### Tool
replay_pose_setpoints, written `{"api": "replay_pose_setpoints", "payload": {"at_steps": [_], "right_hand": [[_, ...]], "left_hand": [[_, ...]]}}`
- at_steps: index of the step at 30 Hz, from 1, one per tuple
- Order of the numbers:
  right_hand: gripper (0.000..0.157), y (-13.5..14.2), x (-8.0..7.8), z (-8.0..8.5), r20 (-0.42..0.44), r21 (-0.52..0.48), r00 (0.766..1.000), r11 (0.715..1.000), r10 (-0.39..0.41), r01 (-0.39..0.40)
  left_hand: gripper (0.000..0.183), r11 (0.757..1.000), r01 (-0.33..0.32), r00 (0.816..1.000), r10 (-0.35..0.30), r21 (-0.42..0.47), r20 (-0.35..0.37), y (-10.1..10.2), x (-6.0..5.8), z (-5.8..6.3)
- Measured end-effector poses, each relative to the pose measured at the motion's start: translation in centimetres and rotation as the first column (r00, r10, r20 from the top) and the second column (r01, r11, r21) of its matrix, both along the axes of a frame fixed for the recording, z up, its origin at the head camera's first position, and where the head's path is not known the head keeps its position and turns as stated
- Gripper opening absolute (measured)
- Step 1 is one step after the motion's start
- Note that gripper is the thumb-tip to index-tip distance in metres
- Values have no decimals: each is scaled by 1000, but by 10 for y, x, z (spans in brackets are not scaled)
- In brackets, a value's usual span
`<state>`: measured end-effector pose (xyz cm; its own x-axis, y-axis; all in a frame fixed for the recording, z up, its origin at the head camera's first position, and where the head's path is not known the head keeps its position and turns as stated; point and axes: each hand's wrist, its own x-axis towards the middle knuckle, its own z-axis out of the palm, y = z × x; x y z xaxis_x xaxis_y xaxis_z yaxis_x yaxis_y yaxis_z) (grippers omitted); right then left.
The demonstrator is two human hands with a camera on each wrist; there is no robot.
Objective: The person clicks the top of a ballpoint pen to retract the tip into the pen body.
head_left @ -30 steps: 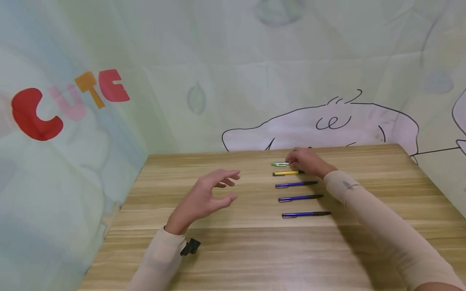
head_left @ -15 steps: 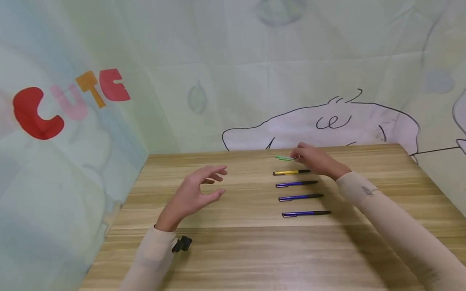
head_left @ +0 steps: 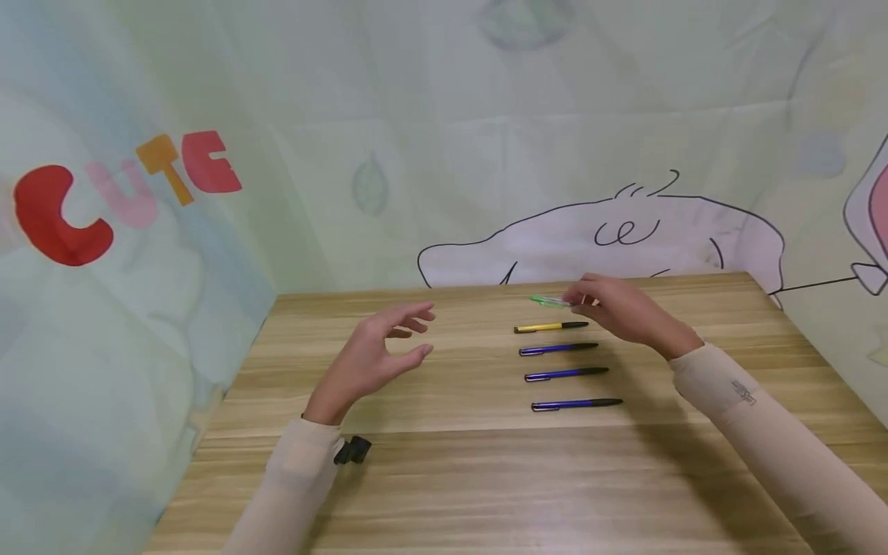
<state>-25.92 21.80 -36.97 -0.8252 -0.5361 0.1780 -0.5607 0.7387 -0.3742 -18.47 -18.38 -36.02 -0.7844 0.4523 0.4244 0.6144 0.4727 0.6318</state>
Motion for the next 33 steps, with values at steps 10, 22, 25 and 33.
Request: {"api": "replay_pose_setpoints", "payload": {"at_steps": [10, 22, 25, 33], "right_hand": [[16, 12, 21, 9, -35, -82, 999, 996, 22, -25], [21, 10, 42, 15, 48, -311, 999, 950, 8, 8], [21, 5, 47, 17, 88, -351, 996, 936, -1, 32], [19, -3, 54, 21, 162, -403, 987, 912, -19, 83]], "left_hand": [[56, 999, 11, 1000, -11, 36, -3, 3, 0, -1], [57, 998, 0, 1000, 2, 55, -31, 17, -4, 1], [55, 998, 2, 999, 1, 60, -40, 23, -7, 4], [55, 997, 8, 998, -3, 72, -67, 36, -12, 12]]}}
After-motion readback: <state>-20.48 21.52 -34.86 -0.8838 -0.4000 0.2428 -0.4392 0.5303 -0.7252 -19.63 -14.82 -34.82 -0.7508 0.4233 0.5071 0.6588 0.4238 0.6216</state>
